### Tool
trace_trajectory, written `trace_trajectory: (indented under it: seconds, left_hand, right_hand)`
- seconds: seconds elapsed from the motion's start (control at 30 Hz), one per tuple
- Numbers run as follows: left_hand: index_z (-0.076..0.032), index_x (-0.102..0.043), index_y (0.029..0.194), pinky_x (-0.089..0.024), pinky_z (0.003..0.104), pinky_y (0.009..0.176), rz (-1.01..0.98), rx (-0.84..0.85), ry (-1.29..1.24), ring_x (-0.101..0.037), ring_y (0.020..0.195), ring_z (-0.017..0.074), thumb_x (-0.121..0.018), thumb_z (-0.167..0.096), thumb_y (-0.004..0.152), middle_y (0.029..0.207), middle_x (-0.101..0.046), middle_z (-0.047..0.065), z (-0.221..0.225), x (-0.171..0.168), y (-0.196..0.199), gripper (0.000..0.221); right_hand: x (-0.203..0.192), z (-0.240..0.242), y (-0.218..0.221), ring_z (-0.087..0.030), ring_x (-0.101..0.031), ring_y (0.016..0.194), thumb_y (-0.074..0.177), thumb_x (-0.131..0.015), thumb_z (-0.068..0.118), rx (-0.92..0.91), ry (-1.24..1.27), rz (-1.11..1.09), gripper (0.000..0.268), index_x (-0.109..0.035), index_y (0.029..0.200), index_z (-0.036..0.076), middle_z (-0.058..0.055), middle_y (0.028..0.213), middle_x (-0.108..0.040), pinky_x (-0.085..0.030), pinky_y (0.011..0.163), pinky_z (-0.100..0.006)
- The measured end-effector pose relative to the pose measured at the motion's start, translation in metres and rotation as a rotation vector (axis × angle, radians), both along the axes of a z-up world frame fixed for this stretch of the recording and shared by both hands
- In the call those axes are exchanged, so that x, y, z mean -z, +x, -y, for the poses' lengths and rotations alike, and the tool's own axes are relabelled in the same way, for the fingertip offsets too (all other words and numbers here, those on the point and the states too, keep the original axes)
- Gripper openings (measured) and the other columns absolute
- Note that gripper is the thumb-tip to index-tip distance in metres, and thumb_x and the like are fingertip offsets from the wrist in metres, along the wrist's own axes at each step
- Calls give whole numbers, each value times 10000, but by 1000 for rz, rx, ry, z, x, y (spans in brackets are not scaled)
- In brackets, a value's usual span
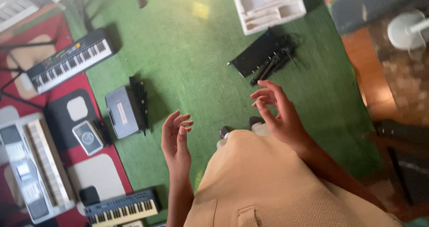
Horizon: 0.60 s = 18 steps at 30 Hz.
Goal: The person places an electronic unit into a hard-shell case and then fits a foam insert into another case.
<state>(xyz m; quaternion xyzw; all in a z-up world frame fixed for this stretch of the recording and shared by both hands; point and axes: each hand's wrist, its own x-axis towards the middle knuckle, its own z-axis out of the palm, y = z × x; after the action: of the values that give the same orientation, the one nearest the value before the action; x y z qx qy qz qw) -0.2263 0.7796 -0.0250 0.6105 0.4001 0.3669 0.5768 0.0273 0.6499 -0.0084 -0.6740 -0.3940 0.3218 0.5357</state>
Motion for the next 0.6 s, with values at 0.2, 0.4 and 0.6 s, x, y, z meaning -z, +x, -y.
trace_trajectory:
  seconds: [0.2,0.4,0.6]
  left_hand:
    - [-2,-467,1467,-537,349,950,34,260,-4,-679,1104,195,-549,-218,1072,1262,-687,126,-35,-1,33,457]
    - [-15,-469,1473,-534,351,970,24,446,-39,-677,1115,193,-560,-233,1072,1276,-682,122,-34,-8,75,465]
    - [-7,-461,1497,-500,345,1026,54,598,-9,-606,1253,210,-561,-228,1073,1386,-629,138,-21,-9,107,489]
  right_hand:
    - [2,24,-12,-138,-635,1012,1064,-558,72,215,116,-28,447,-417,1486,32,-127,1222,-653,-544,997,-339]
    - [7,57,-13,-147,-618,1019,1048,-547,24,441,107,-66,464,-403,1489,10,-126,1197,-646,-531,984,-339]
    - [7,86,-8,-158,-632,1120,1060,-539,10,572,142,-41,439,-406,1478,3,-133,1188,-636,-538,985,-336]
